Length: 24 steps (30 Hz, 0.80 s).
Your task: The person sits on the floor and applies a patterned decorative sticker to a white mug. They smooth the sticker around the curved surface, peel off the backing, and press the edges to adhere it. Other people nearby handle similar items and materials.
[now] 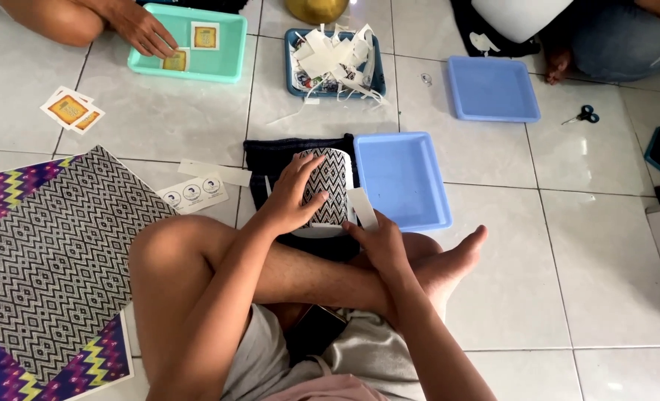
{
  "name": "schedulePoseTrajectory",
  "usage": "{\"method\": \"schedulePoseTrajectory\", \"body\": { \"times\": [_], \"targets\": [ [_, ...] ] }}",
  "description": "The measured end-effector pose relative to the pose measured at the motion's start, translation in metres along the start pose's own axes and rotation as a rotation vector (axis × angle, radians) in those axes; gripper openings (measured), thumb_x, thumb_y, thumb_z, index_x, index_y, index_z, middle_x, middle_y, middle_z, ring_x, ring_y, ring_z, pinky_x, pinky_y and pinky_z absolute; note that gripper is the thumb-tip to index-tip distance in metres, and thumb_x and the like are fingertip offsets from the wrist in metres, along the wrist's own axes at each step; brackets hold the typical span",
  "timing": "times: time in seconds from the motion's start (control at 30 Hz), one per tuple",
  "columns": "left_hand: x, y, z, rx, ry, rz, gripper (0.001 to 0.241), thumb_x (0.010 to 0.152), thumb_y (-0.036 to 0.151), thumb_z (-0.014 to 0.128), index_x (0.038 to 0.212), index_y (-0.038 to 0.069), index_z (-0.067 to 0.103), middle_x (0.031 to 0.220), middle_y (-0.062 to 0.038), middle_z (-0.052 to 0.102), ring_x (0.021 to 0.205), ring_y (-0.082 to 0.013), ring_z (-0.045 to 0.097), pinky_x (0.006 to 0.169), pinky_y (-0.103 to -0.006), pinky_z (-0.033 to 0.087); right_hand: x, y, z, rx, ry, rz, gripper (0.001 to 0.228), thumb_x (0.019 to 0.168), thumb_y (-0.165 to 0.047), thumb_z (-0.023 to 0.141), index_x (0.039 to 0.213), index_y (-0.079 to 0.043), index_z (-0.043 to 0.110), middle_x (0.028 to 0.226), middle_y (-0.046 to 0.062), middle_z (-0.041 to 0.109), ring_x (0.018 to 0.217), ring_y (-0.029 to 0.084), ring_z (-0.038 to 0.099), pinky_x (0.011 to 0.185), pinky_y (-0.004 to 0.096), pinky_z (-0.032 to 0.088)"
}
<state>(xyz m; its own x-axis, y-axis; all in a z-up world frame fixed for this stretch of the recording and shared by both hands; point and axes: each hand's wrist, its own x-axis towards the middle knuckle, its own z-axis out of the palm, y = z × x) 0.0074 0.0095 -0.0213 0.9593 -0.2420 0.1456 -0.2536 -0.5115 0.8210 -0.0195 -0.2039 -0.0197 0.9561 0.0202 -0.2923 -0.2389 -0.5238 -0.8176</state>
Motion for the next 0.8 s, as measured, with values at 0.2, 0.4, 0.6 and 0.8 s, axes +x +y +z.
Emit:
{"method": "schedulePoseTrajectory", "body": {
  "times": [0.2, 0.4, 0.6, 0.8],
  "targets": [
    [0.005, -0.008, -0.005, 0.021, -0.066, -0.049, 0.080, 0.091, 0.036, 0.065, 0.157, 0.028, 0.021, 0.157, -0.023, 0.017, 0.143, -0.0522, 0.008, 0.107, -0.0718, 0.021, -0.001, -0.016, -0.003, 0.070, 0.016, 0.080, 0.079, 0.086, -0.047, 0.071, 0.139, 0.005, 0.046, 0.077, 0.014, 0.069, 0.066, 0.022, 0.068, 0.068, 0.036, 0.054],
    [0.009, -0.007, -0.008, 0.020, -0.112, -0.108, 0.094, 0.084, 0.047, 0.072, 0.157, 0.027, 0.016, 0.159, -0.027, 0.005, 0.144, -0.0532, 0.001, 0.108, -0.0733, 0.012, 0.021, 0.005, 0.001, 0.271, -0.013, 0.184, 0.058, 0.088, -0.037, 0.072, 0.120, 0.010, 0.059, 0.070, 0.014, 0.066, 0.060, 0.020, 0.062, 0.063, 0.032, 0.058],
    [0.016, -0.007, -0.013, 0.043, -0.170, -0.168, 0.108, 0.077, 0.055, 0.076, 0.158, 0.029, 0.009, 0.159, -0.027, -0.004, 0.144, -0.0520, -0.005, 0.109, -0.0727, 0.006, 0.011, -0.021, -0.004, 0.298, -0.023, 0.179, 0.052, 0.084, -0.035, 0.077, 0.108, 0.009, 0.064, 0.068, 0.014, 0.064, 0.060, 0.018, 0.059, 0.063, 0.032, 0.059],
    [0.023, -0.017, -0.015, -0.026, -0.185, -0.190, 0.100, 0.085, 0.052, 0.068, 0.158, 0.025, 0.006, 0.159, -0.027, 0.002, 0.145, -0.0512, -0.002, 0.108, -0.0738, 0.005, 0.012, -0.024, -0.004, 0.257, -0.029, 0.193, 0.054, 0.082, -0.034, 0.079, 0.117, 0.005, 0.064, 0.068, 0.012, 0.063, 0.061, 0.018, 0.058, 0.062, 0.031, 0.055]
  ]
}}
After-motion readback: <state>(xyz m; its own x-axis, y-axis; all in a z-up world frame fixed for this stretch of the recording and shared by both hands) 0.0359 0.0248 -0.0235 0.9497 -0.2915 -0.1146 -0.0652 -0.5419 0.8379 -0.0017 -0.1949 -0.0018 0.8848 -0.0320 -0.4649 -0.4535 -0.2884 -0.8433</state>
